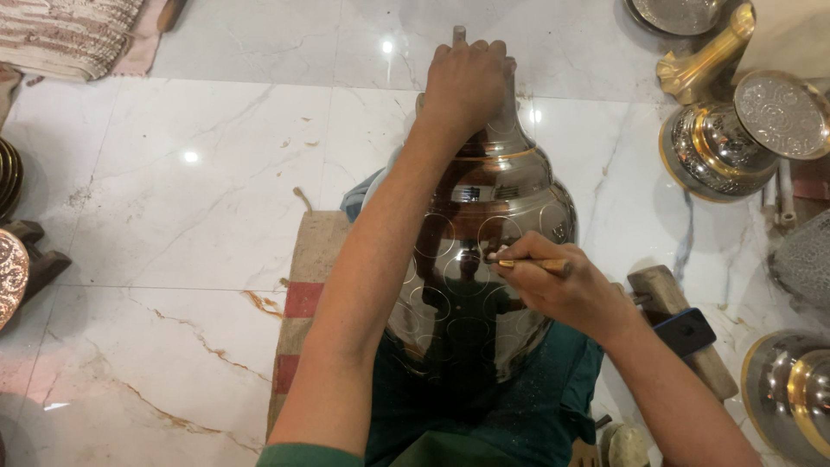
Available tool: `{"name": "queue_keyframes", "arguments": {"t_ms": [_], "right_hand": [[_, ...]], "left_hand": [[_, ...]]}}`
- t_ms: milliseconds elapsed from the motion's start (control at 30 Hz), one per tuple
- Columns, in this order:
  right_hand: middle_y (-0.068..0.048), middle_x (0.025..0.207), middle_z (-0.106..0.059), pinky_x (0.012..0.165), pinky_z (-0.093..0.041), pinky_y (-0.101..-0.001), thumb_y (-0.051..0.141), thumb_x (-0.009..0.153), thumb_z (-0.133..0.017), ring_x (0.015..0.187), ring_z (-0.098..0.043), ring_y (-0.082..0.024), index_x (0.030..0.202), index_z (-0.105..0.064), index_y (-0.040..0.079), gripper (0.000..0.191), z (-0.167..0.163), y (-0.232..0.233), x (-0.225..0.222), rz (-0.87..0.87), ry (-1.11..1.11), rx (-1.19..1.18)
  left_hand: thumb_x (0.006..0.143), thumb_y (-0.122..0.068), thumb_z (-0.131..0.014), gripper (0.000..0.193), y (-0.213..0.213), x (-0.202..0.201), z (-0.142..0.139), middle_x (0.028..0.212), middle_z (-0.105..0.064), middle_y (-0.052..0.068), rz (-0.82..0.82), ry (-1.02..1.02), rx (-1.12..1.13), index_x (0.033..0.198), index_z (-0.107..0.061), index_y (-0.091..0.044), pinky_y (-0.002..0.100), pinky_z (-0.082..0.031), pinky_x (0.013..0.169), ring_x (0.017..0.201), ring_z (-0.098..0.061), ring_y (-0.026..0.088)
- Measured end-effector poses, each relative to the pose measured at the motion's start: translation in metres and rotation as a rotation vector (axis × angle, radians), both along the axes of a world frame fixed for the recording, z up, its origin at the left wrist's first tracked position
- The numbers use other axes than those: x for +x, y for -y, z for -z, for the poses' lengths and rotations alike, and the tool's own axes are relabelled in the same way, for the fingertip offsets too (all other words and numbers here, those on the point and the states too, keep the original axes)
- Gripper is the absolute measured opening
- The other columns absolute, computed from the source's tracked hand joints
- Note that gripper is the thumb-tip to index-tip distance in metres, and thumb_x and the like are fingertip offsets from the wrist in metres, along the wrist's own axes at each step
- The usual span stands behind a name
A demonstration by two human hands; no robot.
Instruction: The person sits on the floor and uses a small chisel to engrave circular patterns onto a large metal vase. They then use a wooden mallet to tap the chisel and deepen the engraved lines.
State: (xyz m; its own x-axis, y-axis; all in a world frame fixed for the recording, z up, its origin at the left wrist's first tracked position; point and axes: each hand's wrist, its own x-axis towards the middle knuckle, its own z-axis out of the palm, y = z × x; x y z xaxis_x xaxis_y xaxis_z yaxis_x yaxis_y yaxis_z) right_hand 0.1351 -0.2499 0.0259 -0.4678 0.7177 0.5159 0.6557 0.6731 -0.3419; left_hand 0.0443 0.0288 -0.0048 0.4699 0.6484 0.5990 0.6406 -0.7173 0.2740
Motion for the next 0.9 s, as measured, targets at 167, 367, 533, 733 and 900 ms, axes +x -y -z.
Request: {"name": "queue_keyframes", "arguments": {"t_ms": [167, 367, 533, 733, 900], "right_hand": [[-0.009, 0.102, -0.067, 0.074, -0.065, -0.0324, -0.004, 0.087, -0.075, 0.093, -0.074, -0.023, 0.088, -0.057, 0.005, 0.021, 0.025, 0.015, 0.007, 0.002, -0.263, -0.096], [-0.01, 0.115, -0.061, 0.086, -0.066, -0.0274, -0.002, 0.1, -0.07, 0.1, -0.072, -0.016, 0.099, -0.052, 0.003, 0.019, 0.076, 0.072, -0.015, 0.415, -0.86, -0.016], [-0.011, 0.116, -0.061, 0.076, -0.061, -0.0258, -0.002, 0.099, -0.069, 0.102, -0.072, -0.016, 0.099, -0.053, 0.002, 0.016, 0.109, 0.109, -0.033, 0.706, -0.938, -0.05], [-0.008, 0.11, -0.062, 0.068, -0.061, -0.0281, 0.0, 0.093, -0.072, 0.094, -0.07, -0.015, 0.099, -0.057, 0.006, 0.018, 0.138, 0.137, -0.054, 0.741, -0.838, -0.145], [-0.011, 0.115, -0.059, 0.084, -0.068, -0.0338, 0.001, 0.096, -0.071, 0.101, -0.07, -0.019, 0.103, -0.06, 0.007, 0.015, 0.148, 0.155, -0.071, 0.576, -0.777, -0.086]], "left_hand": [[0.099, -0.032, -0.056, 0.029, -0.001, 0.002, 0.002, 0.095, -0.074, 0.013, -0.021, -0.042, -0.055, 0.097, -0.069, -0.006, 0.053, -0.048, 0.088, 0.107, -0.065, 0.043], [0.1, -0.032, -0.055, 0.03, -0.003, 0.006, 0.005, 0.096, -0.075, 0.013, -0.027, -0.063, -0.056, 0.098, -0.069, -0.006, 0.052, -0.048, 0.091, 0.116, -0.062, 0.046], [0.099, -0.033, -0.056, 0.031, -0.004, 0.005, 0.004, 0.097, -0.074, 0.014, -0.034, -0.09, -0.041, 0.099, -0.069, -0.006, 0.053, -0.047, 0.09, 0.118, -0.06, 0.046], [0.099, -0.033, -0.058, 0.029, -0.004, 0.001, 0.002, 0.097, -0.073, 0.013, -0.022, -0.067, -0.022, 0.098, -0.069, -0.007, 0.051, -0.047, 0.088, 0.108, -0.064, 0.038], [0.1, -0.033, -0.058, 0.027, -0.005, 0.0, 0.003, 0.094, -0.072, 0.01, -0.031, -0.071, -0.036, 0.098, -0.068, -0.007, 0.049, -0.047, 0.085, 0.097, -0.066, 0.031]]}}
